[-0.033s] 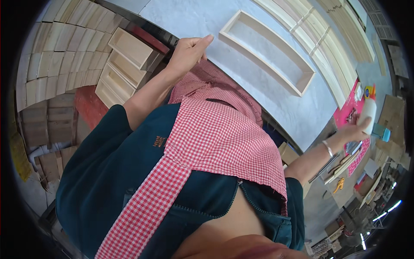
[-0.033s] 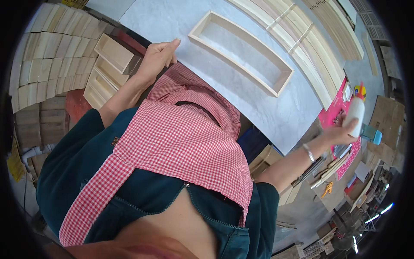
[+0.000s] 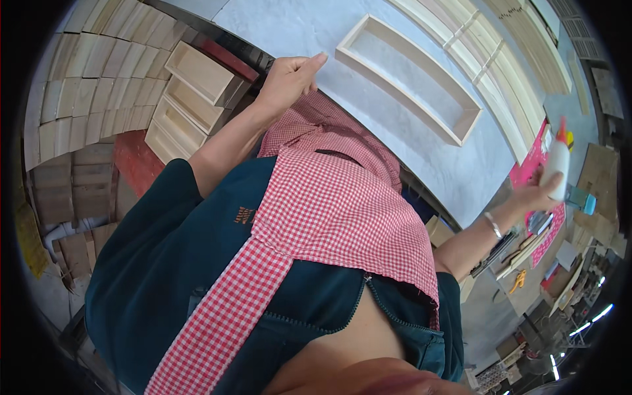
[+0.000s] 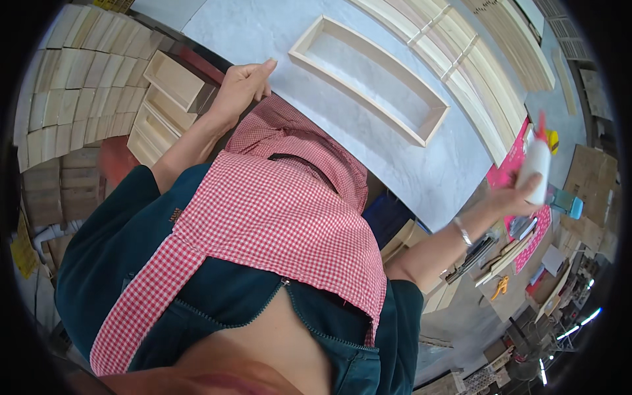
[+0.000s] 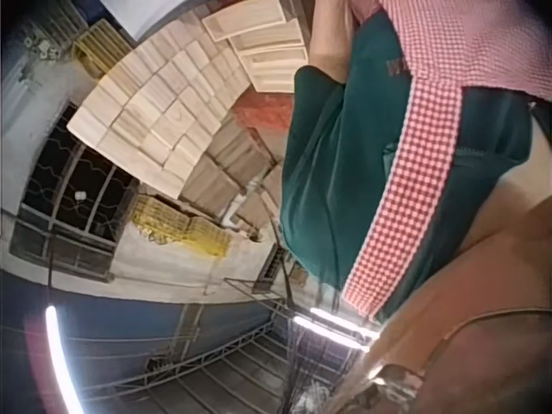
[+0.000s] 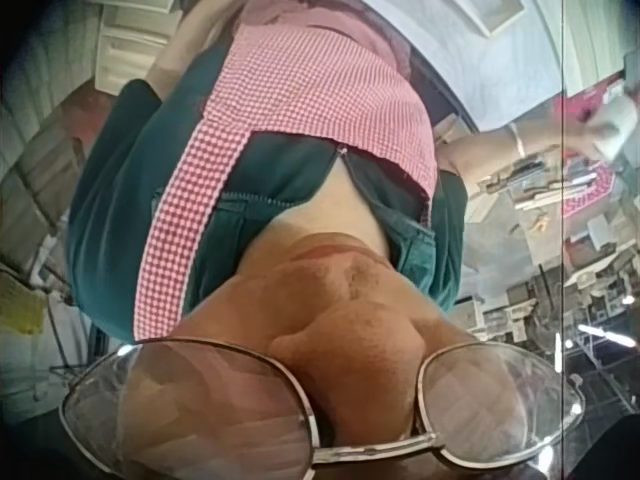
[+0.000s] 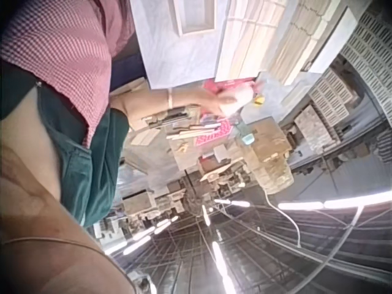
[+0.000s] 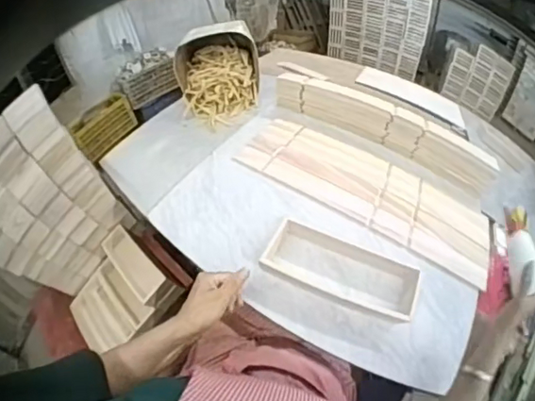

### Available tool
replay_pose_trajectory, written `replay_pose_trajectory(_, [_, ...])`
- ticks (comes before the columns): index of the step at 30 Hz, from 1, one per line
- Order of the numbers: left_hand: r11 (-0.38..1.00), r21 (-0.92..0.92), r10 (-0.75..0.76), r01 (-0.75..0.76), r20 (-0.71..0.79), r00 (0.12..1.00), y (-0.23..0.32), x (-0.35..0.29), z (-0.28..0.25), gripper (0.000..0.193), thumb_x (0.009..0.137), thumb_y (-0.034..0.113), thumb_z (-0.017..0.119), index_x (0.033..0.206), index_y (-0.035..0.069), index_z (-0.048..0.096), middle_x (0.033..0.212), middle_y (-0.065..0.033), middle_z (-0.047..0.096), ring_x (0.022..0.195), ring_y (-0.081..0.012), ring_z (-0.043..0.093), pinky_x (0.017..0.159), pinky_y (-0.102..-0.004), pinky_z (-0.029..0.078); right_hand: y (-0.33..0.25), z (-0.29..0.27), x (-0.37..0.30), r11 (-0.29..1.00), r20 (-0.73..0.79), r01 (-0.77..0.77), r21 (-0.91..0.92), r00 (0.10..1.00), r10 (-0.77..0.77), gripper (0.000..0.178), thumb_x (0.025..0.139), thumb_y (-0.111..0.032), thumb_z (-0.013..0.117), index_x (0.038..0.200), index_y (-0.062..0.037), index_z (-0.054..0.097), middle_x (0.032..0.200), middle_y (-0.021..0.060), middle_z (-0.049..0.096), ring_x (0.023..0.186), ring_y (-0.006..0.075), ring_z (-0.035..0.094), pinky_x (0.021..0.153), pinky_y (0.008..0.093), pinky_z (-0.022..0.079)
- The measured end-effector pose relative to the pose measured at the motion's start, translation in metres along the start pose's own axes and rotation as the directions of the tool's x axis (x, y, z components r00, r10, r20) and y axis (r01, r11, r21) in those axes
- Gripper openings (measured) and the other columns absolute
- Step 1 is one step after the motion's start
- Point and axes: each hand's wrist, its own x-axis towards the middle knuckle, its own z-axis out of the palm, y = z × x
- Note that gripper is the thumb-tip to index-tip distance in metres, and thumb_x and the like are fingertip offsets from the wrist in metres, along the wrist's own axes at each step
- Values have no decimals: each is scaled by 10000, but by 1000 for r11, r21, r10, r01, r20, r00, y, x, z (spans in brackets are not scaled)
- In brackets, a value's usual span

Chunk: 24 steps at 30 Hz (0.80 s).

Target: Applying glue and using a staple gun to assemble small wooden boxes or trays.

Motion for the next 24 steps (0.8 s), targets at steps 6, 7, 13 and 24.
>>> replay_pose_trajectory(6, [991, 83, 106, -101, -52, 993, -13, -1, 0, 368, 994, 241, 606, 677, 56, 566, 676, -15, 574, 646, -95, 514, 660, -218, 432, -12, 61, -140, 974, 459, -220, -51, 861, 219, 450, 896, -239, 688, 1233, 6, 519, 1042, 186, 596, 693, 215, 623, 464, 265, 509])
replay_pose_trajectory(7, [985, 121, 131, -122, -72, 989, -14, -2, -2, 379, 982, 241, 623, 659, 54, 555, 662, -13, 567, 633, -94, 512, 632, -218, 427, -17, 69, -156, 967, 529, -249, -48, 815, 236, 457, 890, -234, 701, 1239, -4, 517, 1053, 183, 595, 705, 219, 625, 494, 273, 519])
replay_pose_trajectory(13, [997, 83, 6, 2, -98, 995, -26, -10, -19, 371, 994, 265, 625, 690, 54, 592, 671, -23, 579, 662, -97, 516, 684, -237, 451, -40, 100, -199, 975, 702, -202, -97, 680, 211, 499, 863, -225, 751, 1250, -23, 509, 1069, 171, 602, 760, 247, 647, 611, 304, 550])
replay_pose_trajectory(24, [998, -34, -57, 53, -139, 989, -36, -4, -30, 416, 1001, 318, 621, 682, 55, 582, 664, -25, 565, 671, -105, 538, 702, -244, 458, -41, 117, -201, 992, 744, 26, -127, 664, 78, 564, 825, -239, 806, 1253, -23, 509, 1063, 169, 620, 853, 290, 662, 718, 341, 566])
